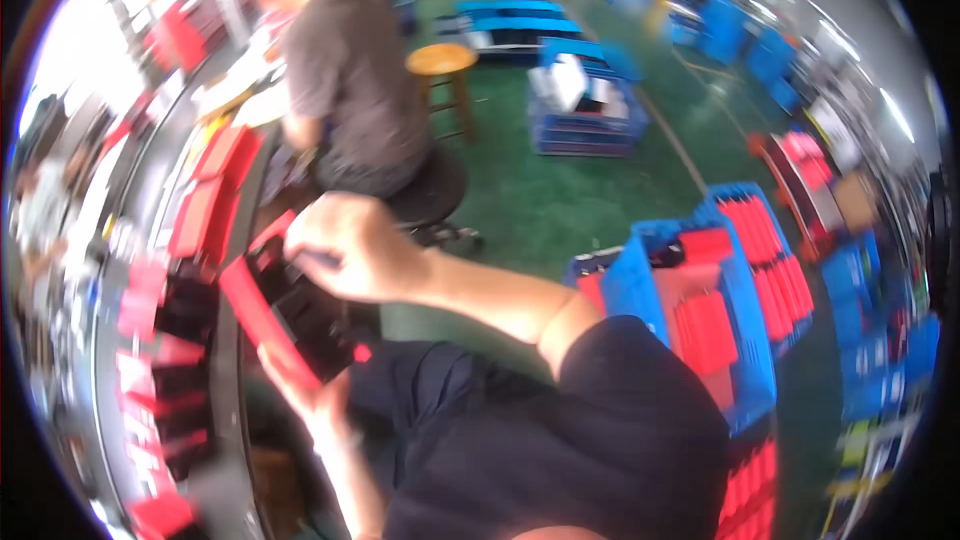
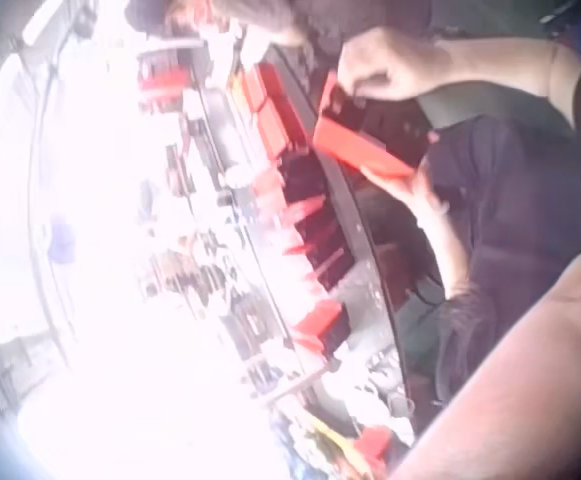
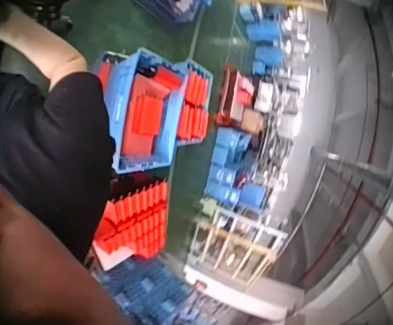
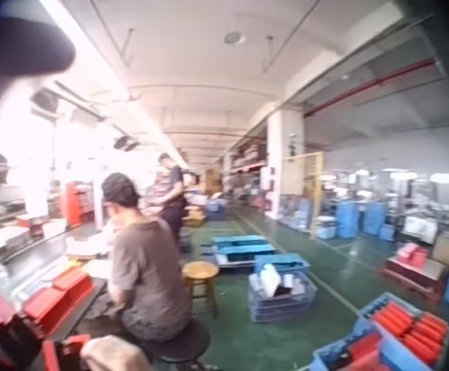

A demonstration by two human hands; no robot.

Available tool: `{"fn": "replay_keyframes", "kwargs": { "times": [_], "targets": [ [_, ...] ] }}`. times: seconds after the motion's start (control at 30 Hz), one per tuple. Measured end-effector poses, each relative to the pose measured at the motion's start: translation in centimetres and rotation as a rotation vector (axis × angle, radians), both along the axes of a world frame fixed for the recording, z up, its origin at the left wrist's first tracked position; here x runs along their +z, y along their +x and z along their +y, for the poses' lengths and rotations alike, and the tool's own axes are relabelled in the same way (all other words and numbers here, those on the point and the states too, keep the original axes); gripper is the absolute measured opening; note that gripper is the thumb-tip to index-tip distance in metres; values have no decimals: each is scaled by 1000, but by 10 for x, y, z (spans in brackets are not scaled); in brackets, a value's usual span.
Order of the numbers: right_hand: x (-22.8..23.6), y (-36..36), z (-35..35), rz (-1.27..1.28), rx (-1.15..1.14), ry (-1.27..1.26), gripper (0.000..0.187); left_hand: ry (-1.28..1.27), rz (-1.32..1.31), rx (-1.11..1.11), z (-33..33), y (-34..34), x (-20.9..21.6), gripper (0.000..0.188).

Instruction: Cleaning and inspecting red power inverter housings using a cloth and an air blower at a factory workbench.

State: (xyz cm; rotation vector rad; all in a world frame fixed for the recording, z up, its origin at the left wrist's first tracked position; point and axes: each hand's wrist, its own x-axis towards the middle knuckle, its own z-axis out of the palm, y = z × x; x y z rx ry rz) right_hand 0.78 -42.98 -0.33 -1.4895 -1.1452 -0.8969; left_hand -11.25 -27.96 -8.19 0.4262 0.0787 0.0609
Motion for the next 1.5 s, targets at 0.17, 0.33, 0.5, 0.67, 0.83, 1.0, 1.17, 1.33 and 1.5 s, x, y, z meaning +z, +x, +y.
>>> {"fn": "replay_keyframes", "kwargs": {
  "times": [0.17, 0.33, 0.5, 0.67, 0.83, 1.0, 1.17, 1.33, 1.5],
  "targets": [
    [-22, -16, -9, 136, 118, -163, 14, -148, -115, -144, 38, 9, -47, 56],
    [-82, -3, -45, 601, 200, -304, 19, -171, -48, -138, 28, 14, -49, 57],
    [-107, -3, -60, 1257, 554, -109, 20, -97, 86, -119, 14, 11, -45, 64],
    [-115, -8, -53, 1447, 673, -124, 44, -4, 171, -69, 22, 13, -69, 60],
    [-127, -11, -50, 1449, 542, -198, 59, 243, 294, 96, 16, 14, -65, 59],
    [-174, -13, -39, 1488, 553, -13, 80, 707, 309, 381, -10, 17, -53, 55],
    [-192, -16, -53, 1613, 566, 295, 75, 996, 151, 329, -5, 24, -67, 56],
    [-201, -12, -86, 1764, 680, 654, 64, 925, 90, 146, 4, 52, -85, 47],
    [-192, -5, -110, 1678, 702, 787, 65, 1954, 153, 212, 54, 69, -157, 40]
  ]
}}
